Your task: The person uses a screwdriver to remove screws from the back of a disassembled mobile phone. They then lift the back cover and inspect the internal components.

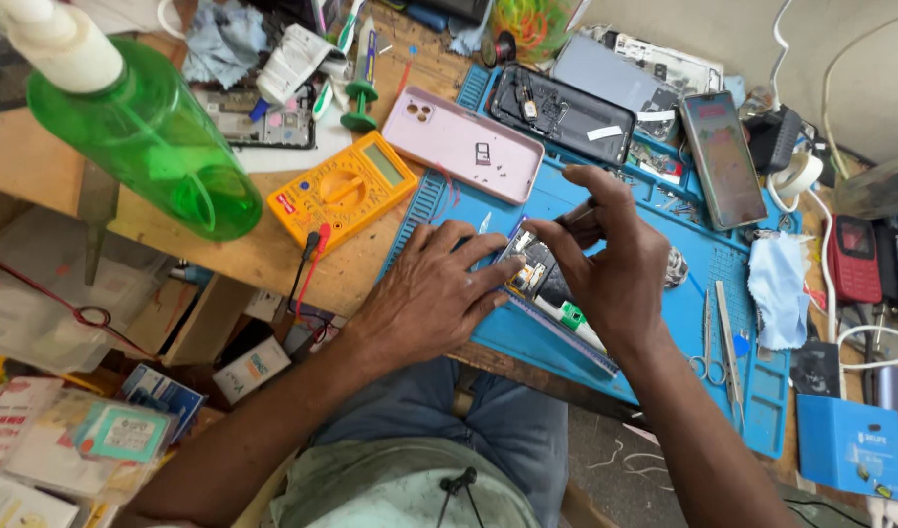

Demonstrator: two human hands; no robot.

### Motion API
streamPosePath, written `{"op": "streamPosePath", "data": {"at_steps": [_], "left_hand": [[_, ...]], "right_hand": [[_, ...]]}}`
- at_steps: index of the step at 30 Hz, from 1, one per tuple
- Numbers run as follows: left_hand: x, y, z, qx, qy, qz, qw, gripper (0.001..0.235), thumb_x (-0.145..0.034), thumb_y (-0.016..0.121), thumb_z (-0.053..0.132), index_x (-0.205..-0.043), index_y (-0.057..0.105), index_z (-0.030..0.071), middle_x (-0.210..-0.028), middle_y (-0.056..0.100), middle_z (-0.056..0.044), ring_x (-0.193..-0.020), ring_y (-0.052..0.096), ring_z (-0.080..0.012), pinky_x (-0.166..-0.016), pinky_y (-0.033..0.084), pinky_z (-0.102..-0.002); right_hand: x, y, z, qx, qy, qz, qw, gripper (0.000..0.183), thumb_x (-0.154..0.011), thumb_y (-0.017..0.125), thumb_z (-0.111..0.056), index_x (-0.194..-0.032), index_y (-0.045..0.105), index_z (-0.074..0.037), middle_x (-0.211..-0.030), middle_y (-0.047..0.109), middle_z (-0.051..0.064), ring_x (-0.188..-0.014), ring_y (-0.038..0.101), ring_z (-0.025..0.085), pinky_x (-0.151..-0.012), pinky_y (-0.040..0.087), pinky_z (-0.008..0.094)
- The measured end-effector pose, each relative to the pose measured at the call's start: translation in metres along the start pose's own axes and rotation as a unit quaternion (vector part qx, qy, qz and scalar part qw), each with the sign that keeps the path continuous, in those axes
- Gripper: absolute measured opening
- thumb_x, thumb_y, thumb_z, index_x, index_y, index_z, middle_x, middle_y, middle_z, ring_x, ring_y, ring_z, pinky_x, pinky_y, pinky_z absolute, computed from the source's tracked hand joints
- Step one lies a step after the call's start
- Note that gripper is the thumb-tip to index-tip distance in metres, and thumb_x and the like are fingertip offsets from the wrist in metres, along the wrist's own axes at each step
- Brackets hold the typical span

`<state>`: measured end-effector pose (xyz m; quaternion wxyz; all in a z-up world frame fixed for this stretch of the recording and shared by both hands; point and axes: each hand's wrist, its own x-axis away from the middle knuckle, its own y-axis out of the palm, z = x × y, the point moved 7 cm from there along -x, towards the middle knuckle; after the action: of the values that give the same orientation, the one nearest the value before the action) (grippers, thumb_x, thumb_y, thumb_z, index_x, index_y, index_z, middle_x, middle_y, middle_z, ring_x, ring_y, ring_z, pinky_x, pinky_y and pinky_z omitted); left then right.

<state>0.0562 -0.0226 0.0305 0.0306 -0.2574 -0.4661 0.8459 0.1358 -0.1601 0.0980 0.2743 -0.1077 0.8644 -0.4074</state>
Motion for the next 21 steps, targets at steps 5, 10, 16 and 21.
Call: {"op": "streamPosePath", "data": {"at_steps": [5, 10, 16, 21], "left_hand": [[0.002, 0.001, 0.002, 0.005, -0.008, -0.007, 1.000, 0.037, -0.097, 0.064, 0.033, -0.129, 0.068, 0.016, -0.132, 0.061, -0.007, -0.120, 0.051, -0.0298, -0.099, 0.040, -0.049], [-0.003, -0.005, 0.002, -0.001, 0.008, 0.011, 1.000, 0.039, -0.095, 0.064, 0.033, -0.130, 0.069, 0.015, -0.133, 0.061, -0.007, -0.121, 0.052, -0.0287, -0.101, 0.040, -0.049], [-0.004, -0.004, 0.002, -0.008, 0.005, 0.004, 1.000, 0.039, -0.095, 0.065, 0.034, -0.128, 0.069, 0.015, -0.132, 0.061, -0.007, -0.121, 0.052, -0.0290, -0.099, 0.040, -0.049], [-0.006, -0.006, 0.000, -0.005, 0.013, 0.017, 1.000, 0.038, -0.094, 0.065, 0.034, -0.126, 0.070, 0.015, -0.133, 0.061, -0.007, -0.121, 0.052, -0.0292, -0.101, 0.040, -0.049]], "right_hand": [[0.001, 0.004, -0.008, -0.039, -0.047, -0.030, 0.998, 0.055, -0.090, 0.081, -0.009, -0.138, 0.054, -0.009, -0.091, 0.076, 0.011, -0.084, 0.077, 0.020, -0.073, 0.063, 0.033], [0.001, 0.004, -0.016, -0.079, -0.122, -0.028, 0.989, 0.056, -0.089, 0.077, -0.003, -0.138, 0.050, -0.007, -0.095, 0.075, 0.012, -0.090, 0.075, 0.021, -0.074, 0.062, 0.033], [0.003, 0.005, -0.001, -0.095, -0.104, -0.029, 0.990, 0.060, -0.089, 0.078, -0.004, -0.141, 0.047, -0.008, -0.093, 0.075, 0.011, -0.088, 0.076, 0.020, -0.070, 0.063, 0.032], [0.007, 0.011, 0.003, -0.057, -0.096, -0.035, 0.993, 0.065, -0.091, 0.080, -0.004, -0.146, 0.047, -0.009, -0.103, 0.077, 0.012, -0.095, 0.079, 0.022, -0.072, 0.065, 0.033]]}}
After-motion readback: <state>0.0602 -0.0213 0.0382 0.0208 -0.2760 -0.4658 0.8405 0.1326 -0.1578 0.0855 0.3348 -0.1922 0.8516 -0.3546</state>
